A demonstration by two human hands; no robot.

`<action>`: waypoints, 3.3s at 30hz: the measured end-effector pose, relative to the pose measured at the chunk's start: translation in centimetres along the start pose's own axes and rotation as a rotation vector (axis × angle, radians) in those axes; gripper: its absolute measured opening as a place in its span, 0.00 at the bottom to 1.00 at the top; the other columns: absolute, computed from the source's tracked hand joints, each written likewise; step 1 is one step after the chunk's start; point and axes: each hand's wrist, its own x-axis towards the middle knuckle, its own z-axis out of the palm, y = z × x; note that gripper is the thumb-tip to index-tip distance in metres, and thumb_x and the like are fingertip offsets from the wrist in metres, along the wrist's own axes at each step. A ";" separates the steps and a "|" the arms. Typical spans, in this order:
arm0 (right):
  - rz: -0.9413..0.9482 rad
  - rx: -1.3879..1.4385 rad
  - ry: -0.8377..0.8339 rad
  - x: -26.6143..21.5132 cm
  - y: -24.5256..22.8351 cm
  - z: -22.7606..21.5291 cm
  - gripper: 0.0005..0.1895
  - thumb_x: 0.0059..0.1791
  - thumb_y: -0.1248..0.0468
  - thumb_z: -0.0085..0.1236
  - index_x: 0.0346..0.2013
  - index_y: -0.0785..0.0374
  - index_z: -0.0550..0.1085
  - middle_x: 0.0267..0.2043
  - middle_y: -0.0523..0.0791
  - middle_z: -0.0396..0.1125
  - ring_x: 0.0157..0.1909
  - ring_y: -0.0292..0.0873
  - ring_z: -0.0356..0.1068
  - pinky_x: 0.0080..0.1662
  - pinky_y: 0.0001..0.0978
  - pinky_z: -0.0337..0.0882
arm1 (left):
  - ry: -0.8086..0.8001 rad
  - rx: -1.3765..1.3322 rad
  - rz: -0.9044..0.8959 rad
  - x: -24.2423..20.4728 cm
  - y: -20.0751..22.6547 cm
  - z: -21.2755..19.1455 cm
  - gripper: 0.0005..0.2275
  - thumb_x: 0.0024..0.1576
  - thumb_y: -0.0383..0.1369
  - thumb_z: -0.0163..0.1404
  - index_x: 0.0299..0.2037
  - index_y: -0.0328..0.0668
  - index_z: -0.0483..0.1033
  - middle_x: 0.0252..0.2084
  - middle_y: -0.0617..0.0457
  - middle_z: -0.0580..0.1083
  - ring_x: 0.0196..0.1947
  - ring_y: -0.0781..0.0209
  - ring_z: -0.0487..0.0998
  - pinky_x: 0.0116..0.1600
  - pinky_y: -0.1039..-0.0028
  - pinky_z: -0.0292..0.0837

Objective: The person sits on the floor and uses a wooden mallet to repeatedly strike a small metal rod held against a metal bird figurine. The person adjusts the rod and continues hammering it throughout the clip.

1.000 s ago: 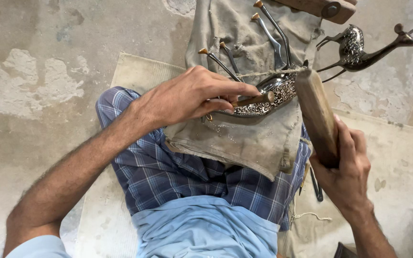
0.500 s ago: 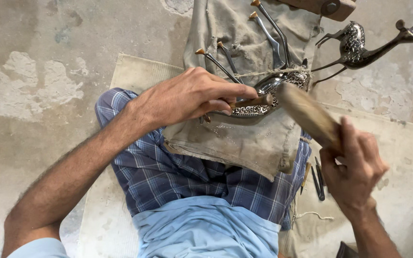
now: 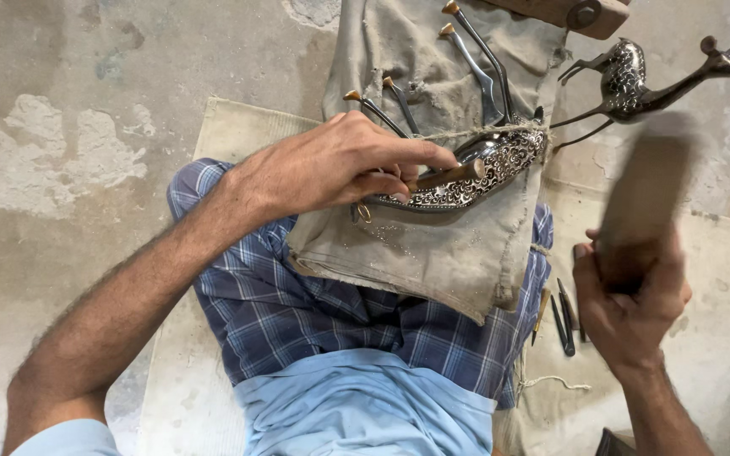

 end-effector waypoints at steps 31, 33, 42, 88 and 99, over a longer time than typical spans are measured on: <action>0.127 -0.028 0.015 2.2 -2.2 0.6 0.34 0.47 0.73 0.62 0.67 0.64 0.64 0.46 0.49 0.71 0.44 0.42 0.74 0.42 0.33 0.78 | -0.180 -0.139 -0.103 2.1 -0.8 -1.6 0.23 0.55 0.31 0.57 0.62 0.51 0.72 0.37 0.54 0.83 0.35 0.63 0.86 0.41 0.70 0.87; 0.304 0.384 0.158 2.2 -2.5 0.7 0.26 0.53 0.70 0.60 0.63 0.59 0.62 0.49 0.45 0.70 0.47 0.37 0.75 0.40 0.24 0.79 | -0.180 -0.126 -0.104 2.0 -0.8 -1.6 0.23 0.54 0.31 0.57 0.62 0.51 0.72 0.37 0.54 0.83 0.36 0.63 0.86 0.41 0.69 0.86; 0.076 -0.230 -0.048 2.4 -2.1 0.0 0.41 0.47 0.74 0.63 0.75 0.60 0.63 0.50 0.51 0.72 0.45 0.47 0.75 0.44 0.38 0.78 | -0.185 -0.126 -0.175 2.2 -0.6 -1.5 0.24 0.55 0.33 0.56 0.63 0.54 0.71 0.38 0.54 0.83 0.35 0.64 0.85 0.41 0.69 0.87; 0.422 -0.089 -0.171 -7.9 11.9 7.8 0.10 0.53 0.63 0.52 0.47 0.62 0.74 0.47 0.48 0.73 0.38 0.49 0.78 0.40 0.38 0.83 | 0.137 0.108 -0.690 -4.5 4.6 -0.3 0.20 0.46 0.36 0.63 0.50 0.46 0.79 0.49 0.54 0.78 0.44 0.58 0.85 0.48 0.67 0.84; 0.182 -0.112 0.049 8.3 17.2 12.1 0.17 0.49 0.66 0.56 0.52 0.63 0.76 0.51 0.52 0.72 0.41 0.48 0.75 0.39 0.38 0.83 | 0.127 0.194 -0.683 -3.9 4.7 -0.2 0.18 0.43 0.37 0.65 0.45 0.44 0.81 0.43 0.54 0.81 0.43 0.57 0.85 0.48 0.64 0.80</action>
